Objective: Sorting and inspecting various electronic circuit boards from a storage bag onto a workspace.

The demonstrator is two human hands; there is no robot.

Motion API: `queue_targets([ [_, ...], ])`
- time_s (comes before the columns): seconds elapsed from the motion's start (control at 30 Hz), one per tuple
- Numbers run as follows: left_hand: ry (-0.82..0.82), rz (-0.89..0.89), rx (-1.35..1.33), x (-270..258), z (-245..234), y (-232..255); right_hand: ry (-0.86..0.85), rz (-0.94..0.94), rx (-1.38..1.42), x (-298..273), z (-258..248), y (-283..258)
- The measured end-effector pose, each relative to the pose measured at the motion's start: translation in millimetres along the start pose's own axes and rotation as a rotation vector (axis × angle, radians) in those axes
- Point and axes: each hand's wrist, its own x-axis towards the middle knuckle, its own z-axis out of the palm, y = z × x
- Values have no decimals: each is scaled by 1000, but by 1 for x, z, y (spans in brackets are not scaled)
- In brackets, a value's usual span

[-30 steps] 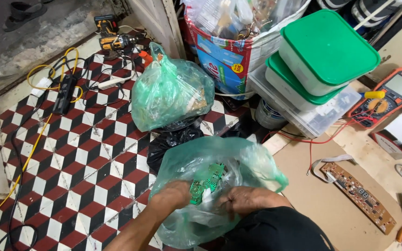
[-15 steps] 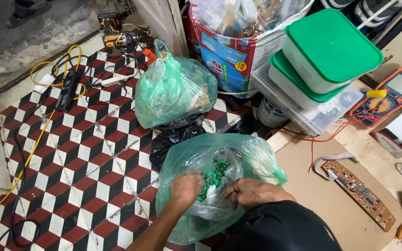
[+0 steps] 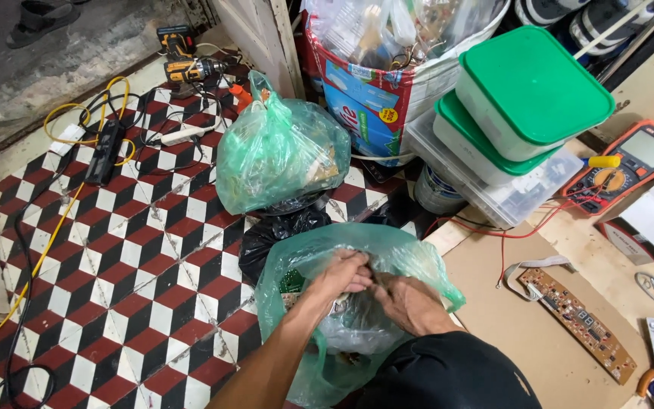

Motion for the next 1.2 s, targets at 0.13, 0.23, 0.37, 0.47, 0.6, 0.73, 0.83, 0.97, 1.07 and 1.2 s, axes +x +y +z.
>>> queue_targets([
  [0.13, -175, -244, 39, 74, -22, -59, 187, 20, 172, 20, 9, 44],
  [0.23, -145, 3, 92, 70, -33, -63, 136, 144, 363, 15, -11, 40],
  [0.37, -60, 547, 222, 56, -50, -64, -4, 395, 690, 4, -32, 31],
  [0.47, 16, 411, 228, 0, -31, 25, -100, 514, 773, 6, -29, 43],
  [0.6, -66, 428, 183, -34, -28, 50, -185, 354, 775, 18, -10, 72],
  [0.73, 82, 124, 259, -92, -8, 96, -172, 347, 778, 11, -10, 69],
  [0.83, 94, 129, 249, -67, -13, 81, -177, 376, 762, -1, -22, 48],
  [0.97, 34, 217, 25, -49, -22, 52, -115, 493, 390, -14, -36, 20],
  [1.07, -75, 302, 65, -43, -27, 17, -92, 375, 239, -15, -32, 13],
  [1.2, -232, -166, 1227, -87, -26, 32, 20, 103, 103, -5, -16, 17],
])
